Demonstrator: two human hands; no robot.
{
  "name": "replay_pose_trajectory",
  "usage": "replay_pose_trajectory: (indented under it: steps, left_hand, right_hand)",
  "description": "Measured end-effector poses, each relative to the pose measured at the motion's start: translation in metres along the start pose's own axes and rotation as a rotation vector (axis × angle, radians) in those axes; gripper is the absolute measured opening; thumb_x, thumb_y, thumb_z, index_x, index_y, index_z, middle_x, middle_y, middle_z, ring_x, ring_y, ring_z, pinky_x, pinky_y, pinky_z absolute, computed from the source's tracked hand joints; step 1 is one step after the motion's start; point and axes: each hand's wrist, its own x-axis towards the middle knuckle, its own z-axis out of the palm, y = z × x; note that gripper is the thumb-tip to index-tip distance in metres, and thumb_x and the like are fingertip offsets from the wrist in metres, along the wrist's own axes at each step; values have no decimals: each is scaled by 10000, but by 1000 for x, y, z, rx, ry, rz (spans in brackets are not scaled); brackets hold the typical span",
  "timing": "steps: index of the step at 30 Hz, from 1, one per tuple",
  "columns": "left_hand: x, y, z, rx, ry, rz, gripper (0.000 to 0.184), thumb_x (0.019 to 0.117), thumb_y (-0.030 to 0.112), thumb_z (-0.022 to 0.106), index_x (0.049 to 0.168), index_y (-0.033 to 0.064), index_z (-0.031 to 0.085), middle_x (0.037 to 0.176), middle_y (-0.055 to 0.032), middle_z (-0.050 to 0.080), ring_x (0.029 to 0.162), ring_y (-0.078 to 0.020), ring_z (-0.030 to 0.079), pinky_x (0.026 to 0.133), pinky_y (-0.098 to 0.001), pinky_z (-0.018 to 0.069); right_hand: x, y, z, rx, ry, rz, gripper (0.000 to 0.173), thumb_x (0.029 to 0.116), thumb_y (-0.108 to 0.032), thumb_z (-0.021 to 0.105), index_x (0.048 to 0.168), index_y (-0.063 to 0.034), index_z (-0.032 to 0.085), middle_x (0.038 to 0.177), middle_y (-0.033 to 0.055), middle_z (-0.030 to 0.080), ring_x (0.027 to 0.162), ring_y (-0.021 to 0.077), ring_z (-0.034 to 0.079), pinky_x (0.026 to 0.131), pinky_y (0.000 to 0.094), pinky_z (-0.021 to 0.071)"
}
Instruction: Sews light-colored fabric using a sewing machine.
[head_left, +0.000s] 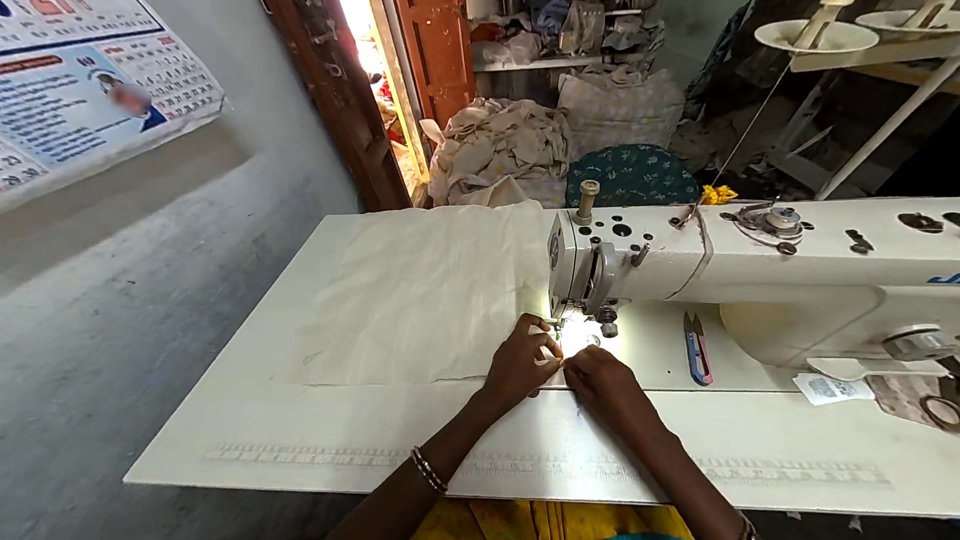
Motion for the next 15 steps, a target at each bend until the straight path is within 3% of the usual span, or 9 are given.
replay_pose_trajectory:
  steps: [3, 5, 8, 11, 15]
  left_hand:
    - [-11, -16, 16, 236, 202, 364, 161, 943, 243, 681, 944, 116, 780, 1229, -76, 675, 784, -154, 676, 665, -342, 587]
    - [-11, -19, 19, 366, 259, 467, 204, 950, 252, 630, 962, 113, 778, 1164, -52, 707, 841, -194, 679, 683, -372, 555]
    - [-1, -8, 10, 308, 138, 295, 202, 937, 247, 638, 933, 88, 763, 1128, -74, 692, 929, -247, 679, 743, -446, 542]
    - [19, 13, -15, 202, -188, -58, 240, 964, 293, 674, 944, 68, 754, 1315, -120, 597, 1024, -268, 650, 845, -475, 539]
    - [26, 6, -17, 100, -136, -170, 254, 890, 299, 802, 905, 49, 758, 1238, -139, 585, 950, -230, 629, 812, -396, 544]
  right_hand:
    - [-4, 9, 9, -100, 37, -160, 110, 920, -77, 647, 906, -23, 742, 832, 93, 652, 766, 236, 683, 662, 329, 599]
    - [0, 16, 12, -104, 49, -187, 126, 929, -105, 619, 897, -29, 714, 801, 78, 624, 733, 223, 660, 643, 319, 582]
    - [9, 15, 9, -11, 23, -65, 153, 936, -154, 599, 888, -49, 700, 787, 65, 630, 729, 215, 669, 654, 344, 585]
    - [9, 7, 8, 6, 59, 34, 75, 904, -94, 679, 912, -38, 728, 798, 92, 669, 742, 251, 694, 677, 390, 601]
    - [4, -2, 11, -12, 111, 66, 77, 892, -50, 686, 910, -31, 758, 823, 98, 662, 770, 254, 688, 695, 370, 603]
